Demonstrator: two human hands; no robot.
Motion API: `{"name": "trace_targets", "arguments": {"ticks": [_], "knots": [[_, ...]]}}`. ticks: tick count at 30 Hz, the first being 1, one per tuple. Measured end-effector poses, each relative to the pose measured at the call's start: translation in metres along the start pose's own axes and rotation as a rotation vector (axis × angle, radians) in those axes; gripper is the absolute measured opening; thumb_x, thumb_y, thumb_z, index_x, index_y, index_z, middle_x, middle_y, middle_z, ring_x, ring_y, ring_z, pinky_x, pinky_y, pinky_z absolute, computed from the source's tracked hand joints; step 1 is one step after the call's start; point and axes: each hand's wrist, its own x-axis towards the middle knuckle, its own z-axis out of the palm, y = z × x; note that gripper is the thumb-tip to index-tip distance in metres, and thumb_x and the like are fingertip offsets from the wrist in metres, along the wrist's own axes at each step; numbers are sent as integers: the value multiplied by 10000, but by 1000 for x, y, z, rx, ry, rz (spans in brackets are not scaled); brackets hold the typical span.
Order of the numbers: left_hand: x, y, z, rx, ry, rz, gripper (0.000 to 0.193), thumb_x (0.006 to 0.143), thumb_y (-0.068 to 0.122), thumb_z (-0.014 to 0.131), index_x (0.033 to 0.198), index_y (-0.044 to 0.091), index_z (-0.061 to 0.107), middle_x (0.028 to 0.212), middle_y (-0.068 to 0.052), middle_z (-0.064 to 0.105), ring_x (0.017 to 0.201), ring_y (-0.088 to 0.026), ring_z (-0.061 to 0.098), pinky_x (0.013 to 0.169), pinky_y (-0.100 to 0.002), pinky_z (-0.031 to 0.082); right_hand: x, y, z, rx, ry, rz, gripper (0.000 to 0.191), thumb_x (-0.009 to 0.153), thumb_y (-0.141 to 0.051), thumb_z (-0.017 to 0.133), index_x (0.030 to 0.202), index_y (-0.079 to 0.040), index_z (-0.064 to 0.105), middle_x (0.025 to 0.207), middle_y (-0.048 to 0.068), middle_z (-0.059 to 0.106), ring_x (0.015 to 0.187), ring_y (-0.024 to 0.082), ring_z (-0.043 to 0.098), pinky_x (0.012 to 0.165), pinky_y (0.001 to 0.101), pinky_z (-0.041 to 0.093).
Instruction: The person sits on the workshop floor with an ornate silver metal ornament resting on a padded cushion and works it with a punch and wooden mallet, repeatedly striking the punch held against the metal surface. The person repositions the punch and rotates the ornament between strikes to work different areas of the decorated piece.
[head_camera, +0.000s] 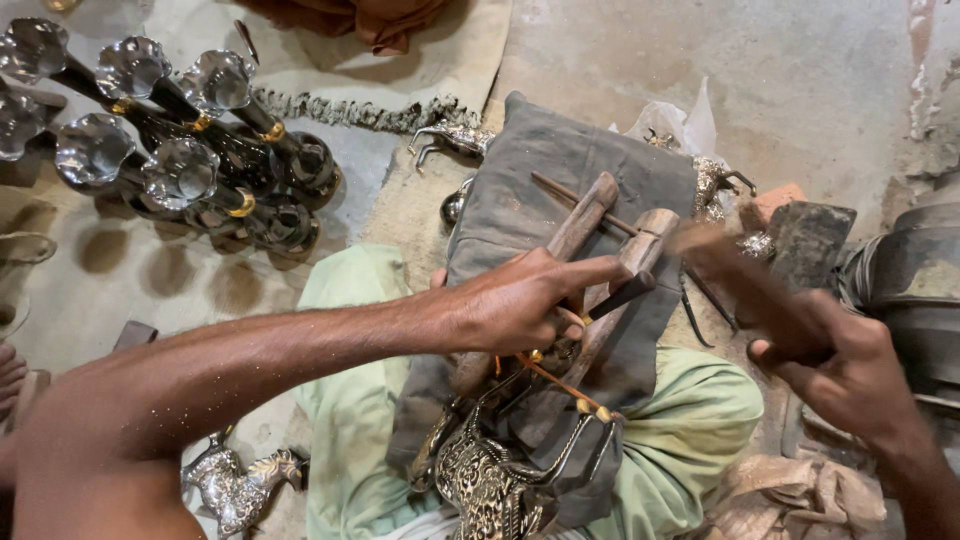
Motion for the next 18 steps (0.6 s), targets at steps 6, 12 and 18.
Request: {"name": "trace_targets", "arguments": {"ticks": [6,12,18], "knots": [[-2,0,0,-29,-39,-65,659,860,37,682,1473,115,454,803,-128,770,668,-256,769,607,-434,581,3,-7,-6,-7,-24,54,446,762,-197,885,1093,-50,625,779,110,696,671,228,693,617,386,572],[-4,-7,0,-29,-2,9,663,823,-26,660,1449,74,465,876,-141,782,785,-276,788,667,-441,594,13,-6,-10,-134,-94,55,520,739,-225,891,1169,-75,640,815,123,722,672,236,739,655,405,589],[-7,-12,-1,-60,24,14,678,802,-5,694,1435,62,461,914,-158,771,837,-300,780,688,-436,601,21,-13,-13,-102,-128,21,520,703,-186,835,1171,-86,632,812,100,771,707,220,775,712,388,633]]}}
